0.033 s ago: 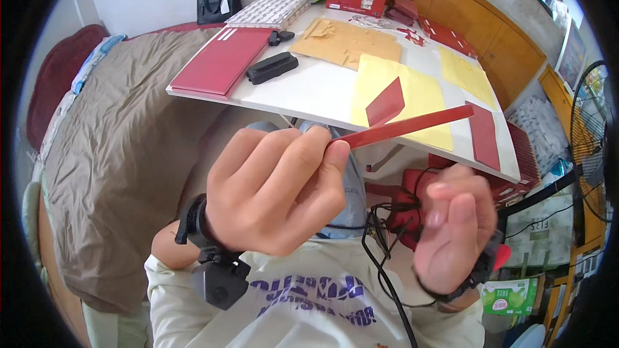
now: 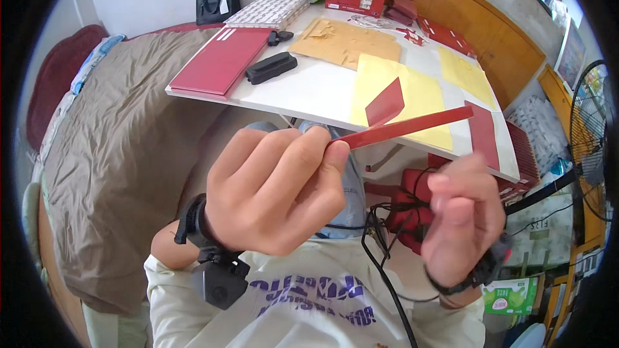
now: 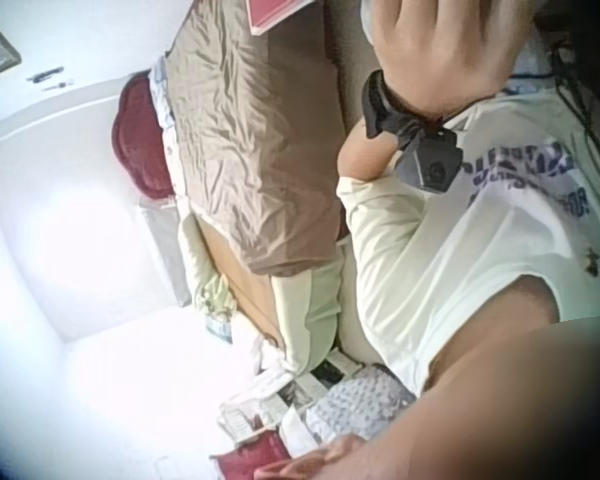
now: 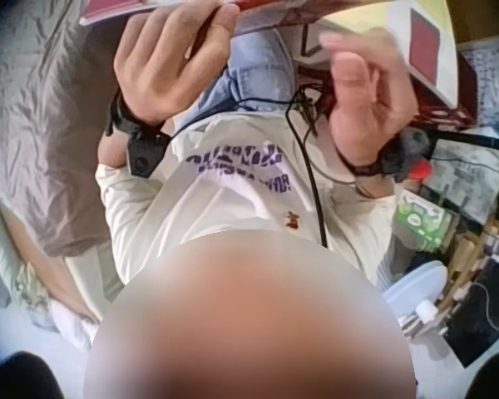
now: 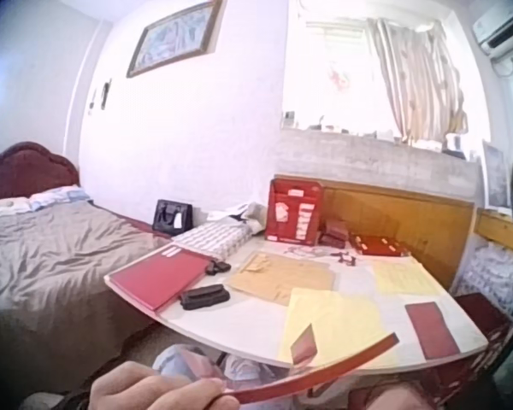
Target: Assembling a red cardboard display/packaging for money wallets.
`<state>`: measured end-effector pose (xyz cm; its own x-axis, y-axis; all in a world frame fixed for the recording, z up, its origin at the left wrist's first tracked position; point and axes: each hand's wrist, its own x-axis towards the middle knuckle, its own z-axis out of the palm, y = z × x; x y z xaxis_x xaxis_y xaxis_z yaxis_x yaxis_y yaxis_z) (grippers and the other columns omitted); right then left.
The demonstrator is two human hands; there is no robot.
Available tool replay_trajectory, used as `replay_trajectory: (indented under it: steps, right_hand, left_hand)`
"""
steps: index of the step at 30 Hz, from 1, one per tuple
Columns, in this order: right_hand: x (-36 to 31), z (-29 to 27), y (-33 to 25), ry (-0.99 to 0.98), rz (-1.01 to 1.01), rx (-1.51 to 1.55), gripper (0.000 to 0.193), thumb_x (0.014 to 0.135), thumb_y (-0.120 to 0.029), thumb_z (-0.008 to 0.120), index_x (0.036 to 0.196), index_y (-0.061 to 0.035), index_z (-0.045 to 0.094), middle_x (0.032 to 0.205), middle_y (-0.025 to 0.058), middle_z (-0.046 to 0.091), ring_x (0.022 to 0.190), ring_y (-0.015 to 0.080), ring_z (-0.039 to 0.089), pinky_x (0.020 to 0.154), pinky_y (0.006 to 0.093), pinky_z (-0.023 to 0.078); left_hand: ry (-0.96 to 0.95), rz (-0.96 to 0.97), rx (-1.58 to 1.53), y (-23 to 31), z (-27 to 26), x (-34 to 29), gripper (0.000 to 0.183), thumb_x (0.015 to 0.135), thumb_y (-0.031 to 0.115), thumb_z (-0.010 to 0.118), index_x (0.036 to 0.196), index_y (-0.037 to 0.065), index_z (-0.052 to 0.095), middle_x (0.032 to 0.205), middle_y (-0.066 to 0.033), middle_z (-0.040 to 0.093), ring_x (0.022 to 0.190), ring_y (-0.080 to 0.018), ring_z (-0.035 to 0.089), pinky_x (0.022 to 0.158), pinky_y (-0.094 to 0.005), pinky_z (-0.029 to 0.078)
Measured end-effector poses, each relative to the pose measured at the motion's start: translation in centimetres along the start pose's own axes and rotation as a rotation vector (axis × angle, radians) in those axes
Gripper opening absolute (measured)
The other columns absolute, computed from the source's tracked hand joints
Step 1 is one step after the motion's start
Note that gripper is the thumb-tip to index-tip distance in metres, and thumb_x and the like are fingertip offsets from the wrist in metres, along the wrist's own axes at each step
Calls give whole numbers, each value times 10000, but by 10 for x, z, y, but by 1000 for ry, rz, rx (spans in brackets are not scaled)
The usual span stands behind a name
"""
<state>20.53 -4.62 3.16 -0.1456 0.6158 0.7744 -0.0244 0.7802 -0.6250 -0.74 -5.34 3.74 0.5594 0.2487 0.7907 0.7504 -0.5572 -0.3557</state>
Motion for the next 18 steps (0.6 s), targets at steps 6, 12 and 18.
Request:
replay_trajectory:
  steps: [6,12,18]
  right_hand:
    - [49,-3,9,-281,-409,-812,319,799,-336,678,929,-46,643,876,84,540,819,213,493,748,316,387]
    - [54,5,4,-334,-271,-901,311,739,-391,705,799,-90,653,838,29,557,799,208,498,753,334,334]
    - [54,0,1,-447,-169,-860,214,757,-308,702,751,-103,644,740,0,560,738,185,484,747,317,292]
  left_hand:
    - [15,25,21,0,10,4,287,594,-3,699,865,-20,608,876,-131,641,691,-210,597,552,-275,429]
    - [135,105,74,0,15,4,171,697,24,695,720,35,526,795,-98,601,638,-160,569,478,-244,340]
    - [163,113,60,3,18,3,154,701,11,681,716,43,532,792,-96,607,647,-162,574,491,-242,363]
